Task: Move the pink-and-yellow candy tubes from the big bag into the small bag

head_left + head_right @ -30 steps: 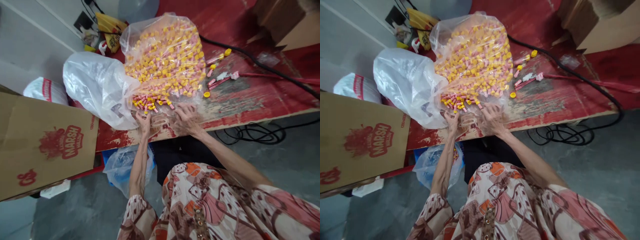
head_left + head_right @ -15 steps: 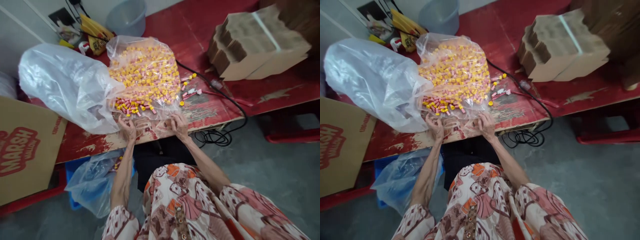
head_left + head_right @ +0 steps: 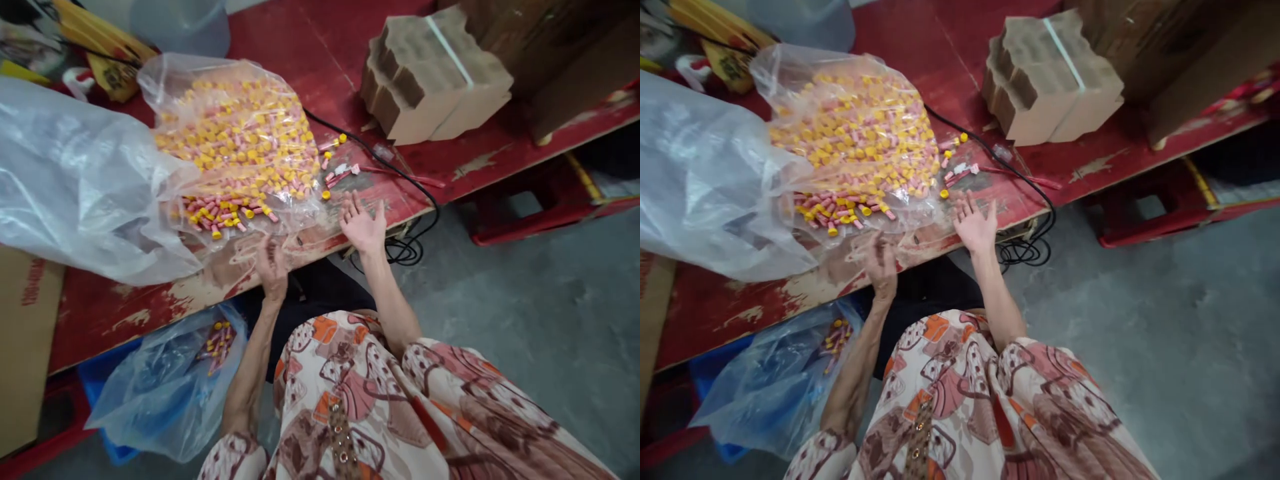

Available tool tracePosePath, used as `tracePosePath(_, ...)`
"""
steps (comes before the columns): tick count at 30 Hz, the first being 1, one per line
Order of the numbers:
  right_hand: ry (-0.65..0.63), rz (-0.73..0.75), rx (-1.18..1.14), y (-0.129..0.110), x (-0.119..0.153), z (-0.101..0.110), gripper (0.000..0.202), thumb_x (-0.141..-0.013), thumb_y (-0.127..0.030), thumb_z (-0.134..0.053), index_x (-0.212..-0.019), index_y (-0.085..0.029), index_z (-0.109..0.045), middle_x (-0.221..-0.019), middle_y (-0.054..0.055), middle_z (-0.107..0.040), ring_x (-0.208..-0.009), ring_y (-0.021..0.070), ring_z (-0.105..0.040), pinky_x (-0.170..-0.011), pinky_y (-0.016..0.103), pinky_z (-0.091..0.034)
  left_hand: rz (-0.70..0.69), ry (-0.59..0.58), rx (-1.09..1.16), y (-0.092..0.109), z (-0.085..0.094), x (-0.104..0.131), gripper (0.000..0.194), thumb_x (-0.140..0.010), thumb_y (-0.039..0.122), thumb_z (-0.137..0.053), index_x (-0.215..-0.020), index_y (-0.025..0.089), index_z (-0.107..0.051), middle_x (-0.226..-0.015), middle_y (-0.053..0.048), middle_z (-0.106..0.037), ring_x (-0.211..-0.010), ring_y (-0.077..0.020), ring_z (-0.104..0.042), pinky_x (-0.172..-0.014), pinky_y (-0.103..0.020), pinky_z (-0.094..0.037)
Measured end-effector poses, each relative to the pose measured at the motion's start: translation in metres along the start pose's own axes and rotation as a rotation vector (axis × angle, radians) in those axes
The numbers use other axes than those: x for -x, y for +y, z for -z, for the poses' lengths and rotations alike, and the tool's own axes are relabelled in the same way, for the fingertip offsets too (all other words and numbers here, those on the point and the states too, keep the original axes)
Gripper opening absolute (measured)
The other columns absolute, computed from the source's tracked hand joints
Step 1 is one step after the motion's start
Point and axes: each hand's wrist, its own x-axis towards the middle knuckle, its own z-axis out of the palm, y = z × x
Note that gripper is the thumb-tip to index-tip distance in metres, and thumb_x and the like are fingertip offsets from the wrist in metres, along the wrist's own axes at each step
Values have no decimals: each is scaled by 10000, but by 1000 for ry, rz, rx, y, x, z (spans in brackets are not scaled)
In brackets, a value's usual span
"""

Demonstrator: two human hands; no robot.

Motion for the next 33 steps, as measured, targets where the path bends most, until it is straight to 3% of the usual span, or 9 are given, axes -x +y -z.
tracePosePath(3, -57, -23, -64, -6, 8, -1, 606, -1227, -655, -332, -1542, -316, -724, -1319, 53, -867, -1062, 202, -822, -923, 385, -705, -137, -341, 96, 30, -52, 11, 558, -1232, 601, -490, -1570, 203, -689, -1214, -134, -748, -1036, -226, -708, -983, -373, -638)
tracePosePath(5, -88, -40, -104, -11, 11, 0, 615, -1226, -659, -322, -1571, -319, -701, -1364, 55, -858, -1056, 203, -824, -921, 395, -709, -195, -492, 146, 44, -82, 16, 604, -1247, 610, -444, -1652, 213, -652, -1294, -154, -738, -1085, -232, -711, -1024, -389, -640)
tracePosePath(9, -138, -66, -169, -25, 14, 10, 586, -1213, -641, -335, -1576, -337, -680, -1373, 42, -856, -1044, 219, -820, -951, 446, -720, -230, -567, 189, 61, -118, 26, 603, -1250, 617, -445, -1581, 207, -739, -1210, -139, -727, -1103, -231, -708, -1049, -383, -632)
tracePosePath(15, -145, 24, -47, -38, 14, 30, 531, -1213, -577, -329, -1442, -321, -734, -1259, 34, -871, -1083, 219, -802, -1011, 476, -700, -222, -569, 269, 81, -132, 34, 474, -1221, 571, -598, -1335, 203, -874, -1022, -64, -683, -908, -165, -671, -843, -281, -598)
tracePosePath(19, -102, 172, 175, -45, 13, 38, 496, -1214, -603, -398, -1302, -296, -778, -1244, 52, -867, -1130, 227, -785, -1052, 499, -682, -259, -607, 276, 90, -139, 33, 440, -1213, 559, -619, -1277, 215, -886, -1006, -58, -690, -889, -161, -675, -824, -282, -597)
tracePosePath(23, -49, 208, 183, -55, 14, 48, 472, -1211, -603, -439, -1288, -293, -787, -1239, 52, -869, -1094, 227, -781, -1052, 493, -676, -338, -628, 228, 96, -146, 35, 397, -1234, 488, -593, -1233, 205, -871, -997, -66, -706, -902, -166, -698, -831, -283, -603)
tracePosePath(28, 75, 232, 113, -65, 19, 56, 438, -1224, -554, -435, -1297, -303, -787, -1143, 31, -876, -868, 192, -752, -858, 399, -697, -393, -637, 245, 102, -150, 43, 374, -1256, 423, -540, -1192, 189, -823, -1042, -86, -742, -964, -180, -720, -879, -298, -608)
tracePosePath(31, 156, 258, 33, -74, 23, 56, 440, -1237, -464, -377, -1237, -286, -779, -1103, 25, -874, -740, 160, -680, -686, 304, -645, -332, -753, 271, 101, -146, 42, 420, -1261, 480, -504, -1173, 188, -793, -1045, -78, -741, -881, -164, -681, -815, -285, -584)
tracePosePath(33, 186, 271, 3, -81, 25, 56, 433, -1236, -412, -362, -1173, -282, -770, -1081, 15, -871, -704, 146, -643, -640, 267, -612, -268, -812, 316, 98, -142, 40, 457, -1255, 514, -513, -1044, 188, -753, -957, -51, -702, -807, -149, -634, -757, -272, -550)
